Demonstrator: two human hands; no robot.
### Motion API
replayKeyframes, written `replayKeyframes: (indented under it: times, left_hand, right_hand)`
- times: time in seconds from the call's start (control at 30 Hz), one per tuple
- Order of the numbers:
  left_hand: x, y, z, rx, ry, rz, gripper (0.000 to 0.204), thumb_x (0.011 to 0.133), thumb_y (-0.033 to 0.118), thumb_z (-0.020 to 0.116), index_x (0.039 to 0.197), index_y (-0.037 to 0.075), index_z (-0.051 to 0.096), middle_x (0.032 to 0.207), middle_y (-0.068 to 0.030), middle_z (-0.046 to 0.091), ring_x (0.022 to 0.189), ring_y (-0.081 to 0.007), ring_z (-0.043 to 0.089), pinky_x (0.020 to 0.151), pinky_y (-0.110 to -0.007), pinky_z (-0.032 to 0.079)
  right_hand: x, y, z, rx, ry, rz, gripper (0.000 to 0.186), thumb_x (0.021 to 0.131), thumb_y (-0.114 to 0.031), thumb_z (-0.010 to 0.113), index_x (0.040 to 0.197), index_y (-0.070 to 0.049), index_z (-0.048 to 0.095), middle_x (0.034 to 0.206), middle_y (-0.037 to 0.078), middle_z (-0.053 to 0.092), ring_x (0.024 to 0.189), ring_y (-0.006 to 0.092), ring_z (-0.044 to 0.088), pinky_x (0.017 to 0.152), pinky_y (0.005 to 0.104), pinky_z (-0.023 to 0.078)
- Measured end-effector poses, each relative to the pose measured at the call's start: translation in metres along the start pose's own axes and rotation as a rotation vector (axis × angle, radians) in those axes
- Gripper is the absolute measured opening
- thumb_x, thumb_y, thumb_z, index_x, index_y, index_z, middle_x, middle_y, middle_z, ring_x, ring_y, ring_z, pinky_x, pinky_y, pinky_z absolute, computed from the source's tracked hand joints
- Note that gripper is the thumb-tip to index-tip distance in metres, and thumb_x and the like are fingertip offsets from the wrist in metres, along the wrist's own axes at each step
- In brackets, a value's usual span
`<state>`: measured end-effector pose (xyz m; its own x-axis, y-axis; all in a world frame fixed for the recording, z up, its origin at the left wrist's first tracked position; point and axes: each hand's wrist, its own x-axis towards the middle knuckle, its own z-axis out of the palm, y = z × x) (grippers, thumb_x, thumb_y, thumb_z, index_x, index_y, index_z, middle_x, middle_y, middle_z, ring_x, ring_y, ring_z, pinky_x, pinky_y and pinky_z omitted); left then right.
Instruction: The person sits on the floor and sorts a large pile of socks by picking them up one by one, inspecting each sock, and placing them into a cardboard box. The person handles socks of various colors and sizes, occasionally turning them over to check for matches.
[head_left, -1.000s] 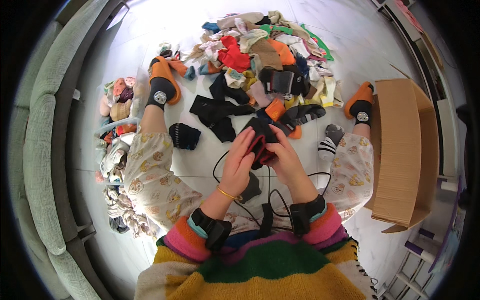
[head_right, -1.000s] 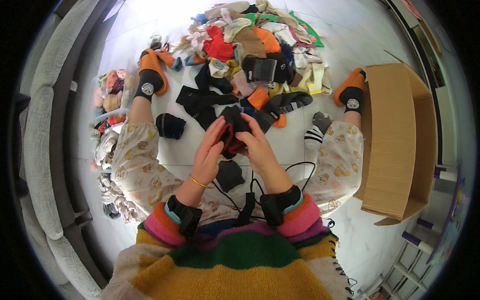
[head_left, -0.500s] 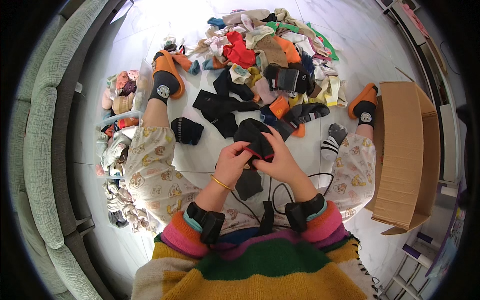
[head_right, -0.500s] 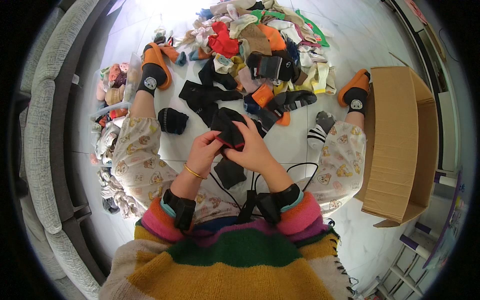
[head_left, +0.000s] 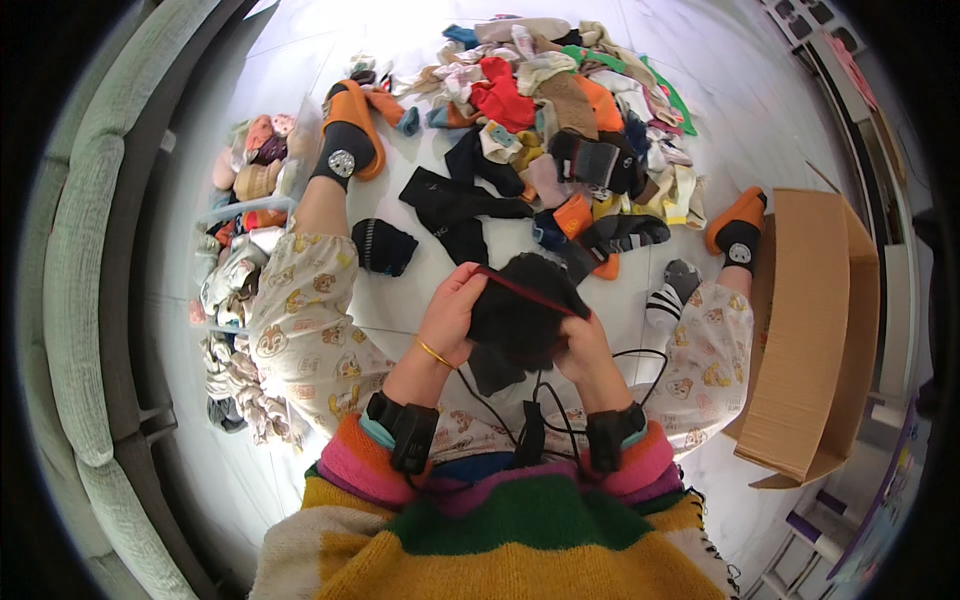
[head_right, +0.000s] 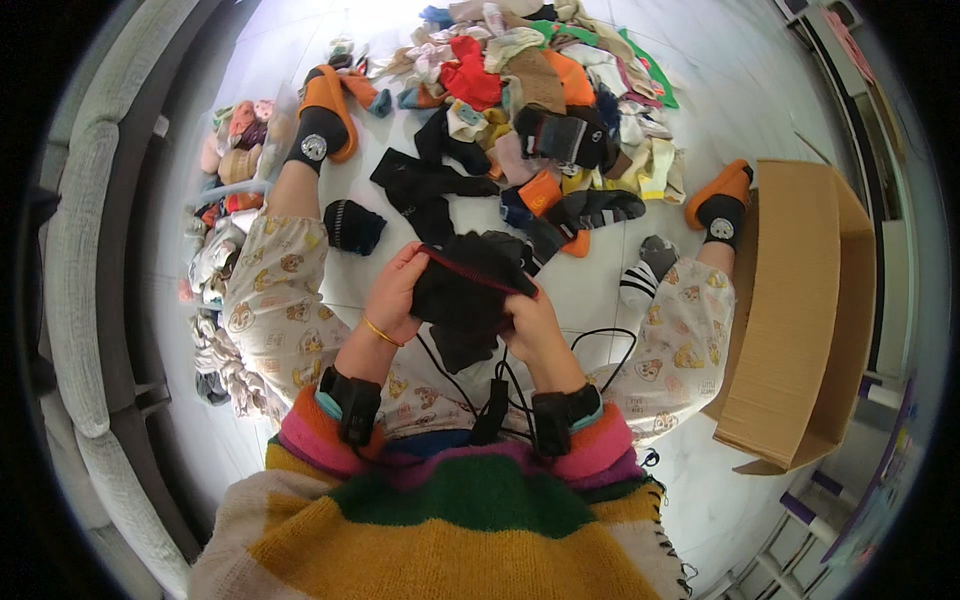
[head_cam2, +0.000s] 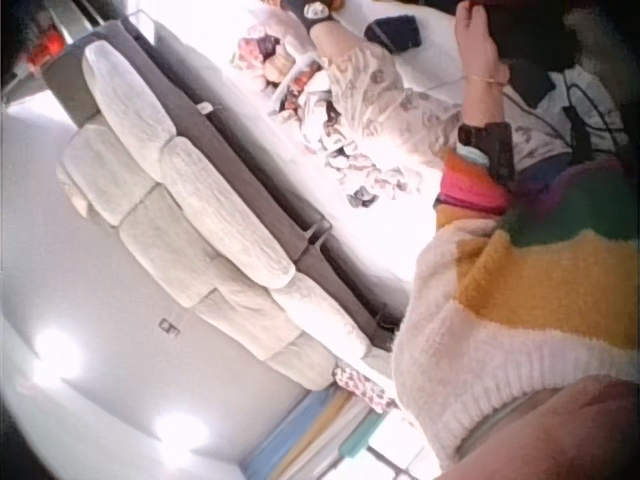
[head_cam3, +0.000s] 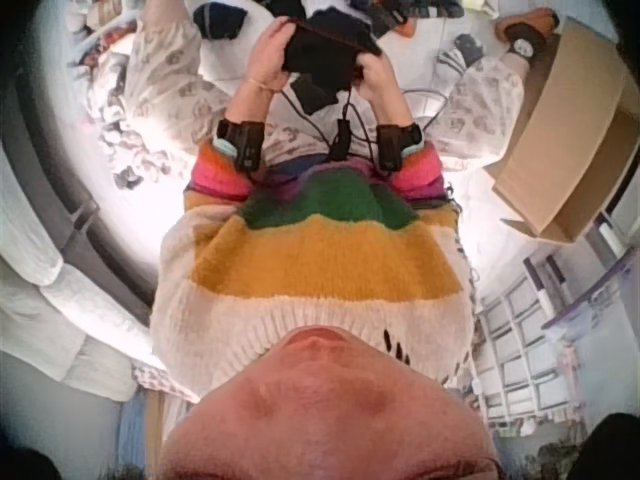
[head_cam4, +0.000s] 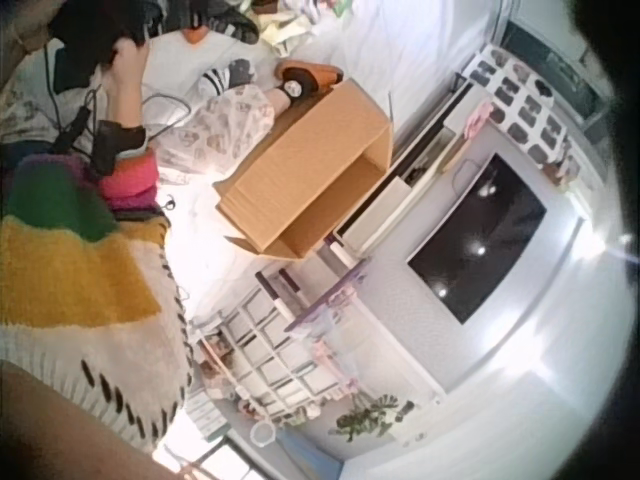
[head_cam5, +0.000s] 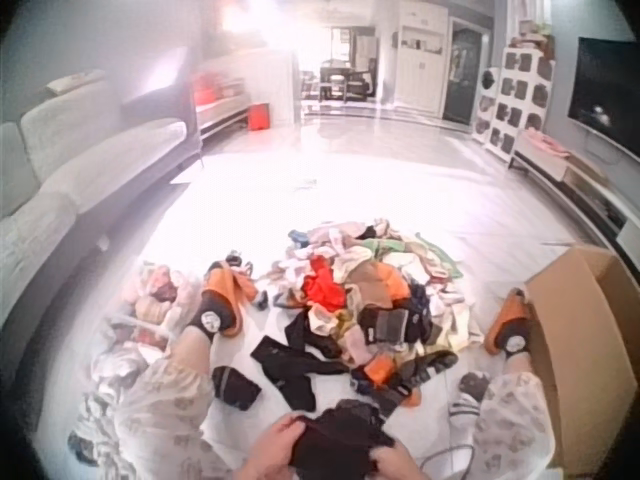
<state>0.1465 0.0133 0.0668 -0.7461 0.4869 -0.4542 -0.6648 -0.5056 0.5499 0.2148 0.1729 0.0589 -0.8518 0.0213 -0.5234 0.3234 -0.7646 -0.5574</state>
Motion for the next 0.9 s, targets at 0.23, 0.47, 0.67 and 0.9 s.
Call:
replayKeyframes:
  times: [0.23, 0.47, 0.67, 0.9]
  left_hand:
    - [-0.002, -0.039, -0.010, 0.424, -0.293, -0.201, 0.019, 0.087, 0.015, 0.046, 0.101, 0.004, 0.055, 0.089, -0.0008, 0.057, 0.083, -0.0077, 0.052, 0.073, -0.022, 0.044]
    - [-0.034, -0.026, -0.015, 1.083, -0.158, 0.332, 0.030, 0.083, 0.022, 0.047, 0.110, 0.011, 0.049, 0.106, -0.0052, 0.052, 0.097, -0.0179, 0.049, 0.086, -0.031, 0.037]
    - [-0.056, -0.037, -0.059, -0.290, 0.349, -0.246, 0.025, 0.083, 0.017, 0.047, 0.107, 0.009, 0.050, 0.094, -0.0037, 0.056, 0.091, -0.0179, 0.051, 0.077, -0.032, 0.041]
    - [-0.081, -0.016, -0.102, 0.022, 0.134, -0.187, 0.015, 0.081, 0.009, 0.050, 0.095, 0.005, 0.055, 0.073, -0.0027, 0.054, 0.070, -0.0128, 0.052, 0.064, -0.027, 0.042]
  right_hand:
    - [-0.028, 0.013, 0.002, -0.123, -0.402, 0.277, 0.049, 0.058, 0.009, 0.050, 0.106, 0.004, 0.051, 0.100, 0.011, 0.058, 0.091, 0.0219, 0.058, 0.078, 0.0326, 0.047]
    - [0.011, 0.021, 0.032, -0.048, -0.300, 0.236, 0.045, 0.065, 0.005, 0.046, 0.110, 0.000, 0.047, 0.099, 0.007, 0.055, 0.093, 0.0142, 0.053, 0.077, 0.0275, 0.045]
    - [0.076, 0.035, 0.061, -0.768, -0.237, -0.156, 0.030, 0.068, -0.002, 0.053, 0.097, 0.005, 0.057, 0.086, 0.007, 0.062, 0.075, 0.0138, 0.056, 0.068, 0.0256, 0.045]
    - [0.125, 0.129, 0.069, -0.863, -0.401, 0.112, 0.032, 0.062, -0.018, 0.067, 0.085, 0.004, 0.061, 0.077, 0.016, 0.063, 0.071, 0.0242, 0.061, 0.066, 0.0322, 0.047]
